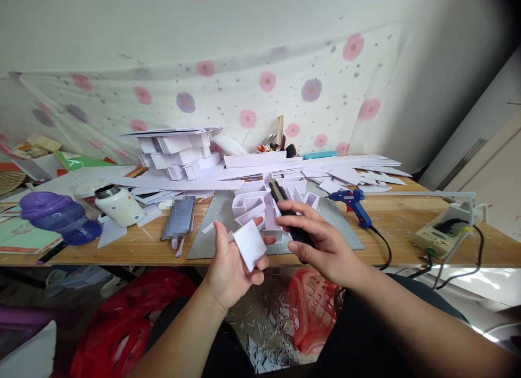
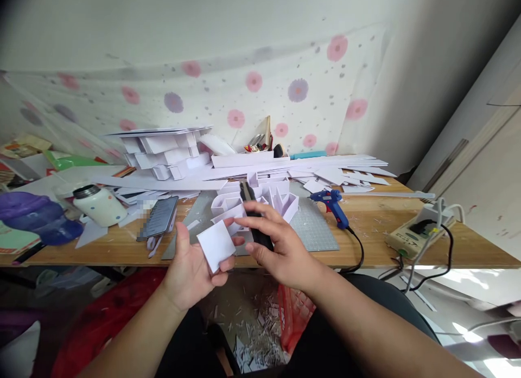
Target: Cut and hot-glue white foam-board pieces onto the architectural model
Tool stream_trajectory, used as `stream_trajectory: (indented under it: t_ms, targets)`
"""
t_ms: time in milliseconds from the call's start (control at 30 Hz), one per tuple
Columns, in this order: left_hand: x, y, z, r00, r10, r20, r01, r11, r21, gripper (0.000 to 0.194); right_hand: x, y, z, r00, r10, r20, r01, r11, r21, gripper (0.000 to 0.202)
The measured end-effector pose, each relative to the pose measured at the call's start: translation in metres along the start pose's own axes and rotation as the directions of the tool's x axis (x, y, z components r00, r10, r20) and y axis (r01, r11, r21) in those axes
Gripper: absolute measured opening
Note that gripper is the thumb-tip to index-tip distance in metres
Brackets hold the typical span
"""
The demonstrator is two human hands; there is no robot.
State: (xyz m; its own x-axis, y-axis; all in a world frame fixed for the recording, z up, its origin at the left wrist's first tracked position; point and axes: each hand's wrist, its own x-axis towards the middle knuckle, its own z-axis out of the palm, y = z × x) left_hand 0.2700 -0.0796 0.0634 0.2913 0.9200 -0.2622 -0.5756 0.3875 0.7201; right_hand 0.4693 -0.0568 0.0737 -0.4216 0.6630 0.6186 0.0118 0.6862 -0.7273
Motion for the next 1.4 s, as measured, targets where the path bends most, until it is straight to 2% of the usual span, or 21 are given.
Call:
stream_trajectory:
  t_ms: [67,133,200,300,367,433,500,567,667,767,867,967,1133,1267,1400]
  targets:
    - [-0.002,-0.001,-0.004,0.999,0.034,0.024,-0.035,0.999,0.027,0.085,-0.004,-0.003,0.002,0.991,0.135,-0.021,-0.131,0.981,0.141,0.054]
    - [-0.006,-0.002,-0.006,0.995,0.092,0.045,-0.097,0.987,0.125,0.069,-0.008,-0.007,0.006,0.969,0.237,-0.062,-0.205,0.923,0.326,0.065]
    - [-0.009,-0.004,-0.007,0.988,0.150,0.037,-0.155,0.956,0.249,0.062,-0.012,-0.010,0.010,0.953,0.271,-0.135,-0.185,0.875,0.448,0.069]
    - [-0.013,-0.005,-0.004,0.972,0.236,-0.021,-0.209,0.896,0.391,0.056,-0.017,-0.010,0.013,0.939,0.298,-0.173,-0.186,0.861,0.473,0.071]
    - [-0.016,-0.006,-0.003,0.950,0.309,-0.035,-0.255,0.838,0.483,0.048,-0.020,-0.007,0.014,0.939,0.327,-0.109,-0.251,0.865,0.434,0.069]
    - [-0.018,-0.006,-0.005,0.916,0.401,-0.014,-0.318,0.747,0.584,0.040,-0.022,-0.004,0.015,0.948,0.316,-0.036,-0.289,0.903,0.319,0.065]
    - [-0.020,-0.006,-0.010,0.873,0.487,0.030,-0.376,0.634,0.676,0.039,-0.023,-0.002,0.015,0.967,0.253,-0.010,-0.250,0.961,0.117,0.061]
    - [-0.021,-0.005,-0.015,0.845,0.526,0.096,-0.414,0.530,0.740,0.047,-0.023,-0.003,0.016,0.983,0.184,0.011,-0.182,0.979,-0.087,0.056]
    - [-0.024,-0.002,-0.020,0.846,0.481,0.230,-0.449,0.411,0.794,0.066,-0.020,-0.007,0.017,0.982,0.179,0.052,-0.164,0.961,-0.222,0.043]
    - [-0.026,0.002,-0.021,0.860,0.375,0.346,-0.470,0.320,0.822,0.074,-0.016,-0.009,0.017,0.960,0.269,0.083,-0.244,0.943,-0.226,0.031]
    - [-0.029,0.005,-0.021,0.878,0.279,0.389,-0.466,0.314,0.827,0.080,-0.014,-0.009,0.014,0.936,0.329,0.122,-0.300,0.931,-0.207,0.033]
    - [-0.029,0.004,-0.022,0.876,0.247,0.415,-0.480,0.349,0.805,0.086,-0.014,-0.008,0.012,0.929,0.333,0.159,-0.296,0.930,-0.220,0.040]
    - [-0.026,-0.002,-0.021,0.849,0.318,0.422,-0.523,0.397,0.755,0.079,-0.013,-0.009,0.013,0.935,0.333,0.119,-0.282,0.905,-0.318,0.043]
    - [-0.021,-0.005,-0.021,0.830,0.391,0.399,-0.535,0.352,0.768,0.076,-0.012,-0.010,0.015,0.932,0.347,0.106,-0.279,0.872,-0.402,0.042]
    - [-0.019,-0.003,-0.022,0.826,0.411,0.386,-0.531,0.339,0.776,0.073,-0.014,-0.012,0.018,0.926,0.357,0.125,-0.274,0.860,-0.430,0.042]
